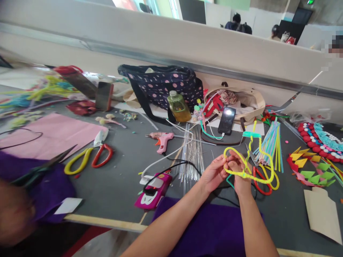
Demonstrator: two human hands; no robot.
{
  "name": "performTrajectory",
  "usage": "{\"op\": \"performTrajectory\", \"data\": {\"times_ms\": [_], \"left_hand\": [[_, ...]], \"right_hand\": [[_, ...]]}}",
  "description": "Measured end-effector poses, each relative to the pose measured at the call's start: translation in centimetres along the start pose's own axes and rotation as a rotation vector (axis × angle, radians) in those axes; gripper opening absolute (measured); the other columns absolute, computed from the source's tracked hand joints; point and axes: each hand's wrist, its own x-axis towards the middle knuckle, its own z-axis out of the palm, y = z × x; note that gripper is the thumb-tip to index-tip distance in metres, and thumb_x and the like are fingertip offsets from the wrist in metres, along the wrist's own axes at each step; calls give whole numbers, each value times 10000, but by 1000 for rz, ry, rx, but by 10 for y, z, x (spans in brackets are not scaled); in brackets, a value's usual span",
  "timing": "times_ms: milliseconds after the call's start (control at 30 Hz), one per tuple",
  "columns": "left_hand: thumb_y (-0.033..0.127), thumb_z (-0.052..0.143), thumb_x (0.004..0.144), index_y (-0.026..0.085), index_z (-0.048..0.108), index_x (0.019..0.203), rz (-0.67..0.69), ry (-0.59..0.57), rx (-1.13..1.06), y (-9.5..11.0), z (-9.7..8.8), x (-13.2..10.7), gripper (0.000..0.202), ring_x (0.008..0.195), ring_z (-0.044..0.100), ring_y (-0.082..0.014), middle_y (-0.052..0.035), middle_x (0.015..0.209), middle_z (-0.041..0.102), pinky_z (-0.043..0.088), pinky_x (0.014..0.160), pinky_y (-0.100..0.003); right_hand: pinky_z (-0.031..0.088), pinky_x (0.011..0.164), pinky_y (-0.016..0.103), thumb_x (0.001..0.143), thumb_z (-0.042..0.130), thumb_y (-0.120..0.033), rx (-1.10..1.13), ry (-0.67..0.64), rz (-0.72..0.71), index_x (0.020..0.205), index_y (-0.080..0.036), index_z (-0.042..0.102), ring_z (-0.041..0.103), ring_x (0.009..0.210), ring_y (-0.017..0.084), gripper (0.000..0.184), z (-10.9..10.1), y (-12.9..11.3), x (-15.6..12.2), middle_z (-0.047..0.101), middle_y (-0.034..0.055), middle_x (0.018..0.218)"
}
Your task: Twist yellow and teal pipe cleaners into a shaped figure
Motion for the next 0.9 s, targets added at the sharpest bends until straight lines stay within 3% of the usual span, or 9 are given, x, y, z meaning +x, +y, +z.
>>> {"op": "performTrajectory", "data": {"times_ms": [133,300,467,600,733,900], "left_hand": [[309,805,685,130,557,764,-37,-14,92,-3,0,0,316,390,529,-61,18,580,614,445,398,-155],[353,818,657,123,597,766,7,31,190,-3,5,-2,338,386,527,-67,20,582,616,450,398,-175],[375,813,662,113,624,728,55,77,280,-3,10,-4,329,422,526,-62,13,597,612,472,436,-183],[330,845,617,103,658,751,-3,51,334,3,10,-5,324,506,577,-79,-2,642,627,499,490,-187],[292,858,596,104,649,758,-87,2,300,8,8,-5,325,515,574,-73,2,651,621,507,496,-178],[305,849,615,116,616,753,-130,-24,237,6,6,-4,330,507,568,-70,10,653,608,523,501,-186]], "right_hand": [[476,361,222,706,766,-322,-51,-36,-8,1020,-233,683,542,492,101,337,0,-4,1,563,-43,690],[426,344,187,718,744,-362,-177,-80,-24,768,-202,656,498,451,79,189,-1,-7,3,542,-43,648],[444,462,194,728,741,-324,-265,43,-180,692,-193,616,520,523,75,184,-3,-4,7,581,-31,701],[476,577,229,737,730,-311,-293,110,-239,706,-189,640,572,631,111,154,-6,-1,8,609,-16,708],[453,547,216,707,753,-321,-219,99,-157,691,-187,625,553,591,101,186,-6,1,9,602,-29,658],[381,382,175,662,787,-345,-26,100,75,692,-196,589,474,419,64,249,-3,1,7,562,-65,564]]}}
